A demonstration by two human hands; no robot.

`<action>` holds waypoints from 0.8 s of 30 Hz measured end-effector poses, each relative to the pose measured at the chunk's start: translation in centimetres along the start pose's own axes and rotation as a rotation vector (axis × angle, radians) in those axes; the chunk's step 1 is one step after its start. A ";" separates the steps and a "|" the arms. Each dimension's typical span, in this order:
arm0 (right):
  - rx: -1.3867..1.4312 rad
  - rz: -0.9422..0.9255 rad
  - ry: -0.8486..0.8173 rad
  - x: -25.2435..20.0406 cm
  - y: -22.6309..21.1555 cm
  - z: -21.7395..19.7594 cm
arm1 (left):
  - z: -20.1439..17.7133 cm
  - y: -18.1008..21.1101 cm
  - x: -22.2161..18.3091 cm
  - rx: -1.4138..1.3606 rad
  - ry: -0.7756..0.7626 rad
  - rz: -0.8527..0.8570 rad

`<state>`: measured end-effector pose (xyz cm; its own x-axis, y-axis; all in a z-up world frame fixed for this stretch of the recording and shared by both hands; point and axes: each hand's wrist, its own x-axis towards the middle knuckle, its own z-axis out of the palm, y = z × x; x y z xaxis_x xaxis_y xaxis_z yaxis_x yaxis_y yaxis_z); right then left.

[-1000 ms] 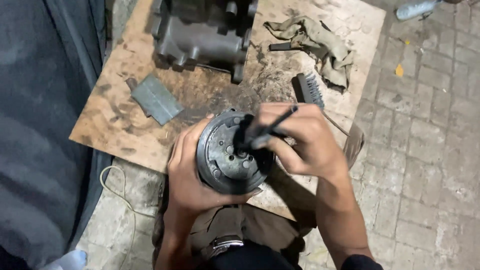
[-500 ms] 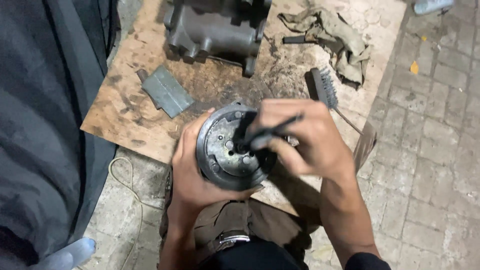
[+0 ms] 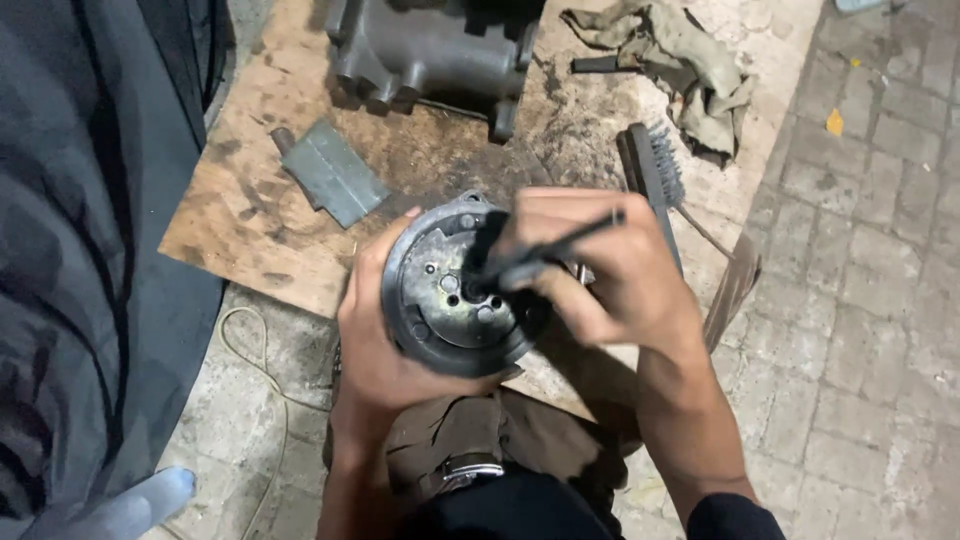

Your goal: Cleaning a clutch assembly using sandpaper, a wire brush, and a scraping tool to remove grime and rust.

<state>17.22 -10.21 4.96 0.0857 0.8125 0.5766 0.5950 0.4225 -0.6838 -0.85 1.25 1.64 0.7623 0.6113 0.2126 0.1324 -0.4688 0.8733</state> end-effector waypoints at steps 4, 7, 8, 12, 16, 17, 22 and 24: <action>-0.053 -0.059 0.039 1.1 -0.9 0.4 | 0.0 -0.1 -0.2 0.041 -0.004 0.030; -0.085 -0.064 -0.020 1.4 -1.1 -0.3 | -0.1 -0.1 0.0 0.014 -0.013 0.010; -0.091 -0.081 -0.042 1.3 -1.5 -0.5 | -0.3 -0.1 -0.3 -0.008 -0.037 -0.023; -0.175 -0.039 -0.005 0.5 0.2 0.2 | -0.1 -0.8 -0.3 0.032 -0.049 -0.002; -0.096 -0.065 0.002 0.9 -0.6 -0.5 | 0.3 -0.7 0.0 0.034 -0.035 0.032; -0.038 -0.078 0.067 0.8 -0.8 -0.2 | 0.3 -0.4 0.0 0.050 -0.019 0.019; -0.043 -0.084 0.027 0.5 -1.0 -0.4 | 0.3 0.1 0.0 0.050 -0.011 0.067; -0.044 -0.092 0.047 0.3 -0.8 -0.2 | 0.2 0.2 -0.1 0.062 -0.020 0.034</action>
<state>16.88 -10.39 5.78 0.0654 0.7511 0.6570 0.6362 0.4758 -0.6073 -0.80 0.95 1.69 0.7794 0.5818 0.2326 0.1444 -0.5280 0.8369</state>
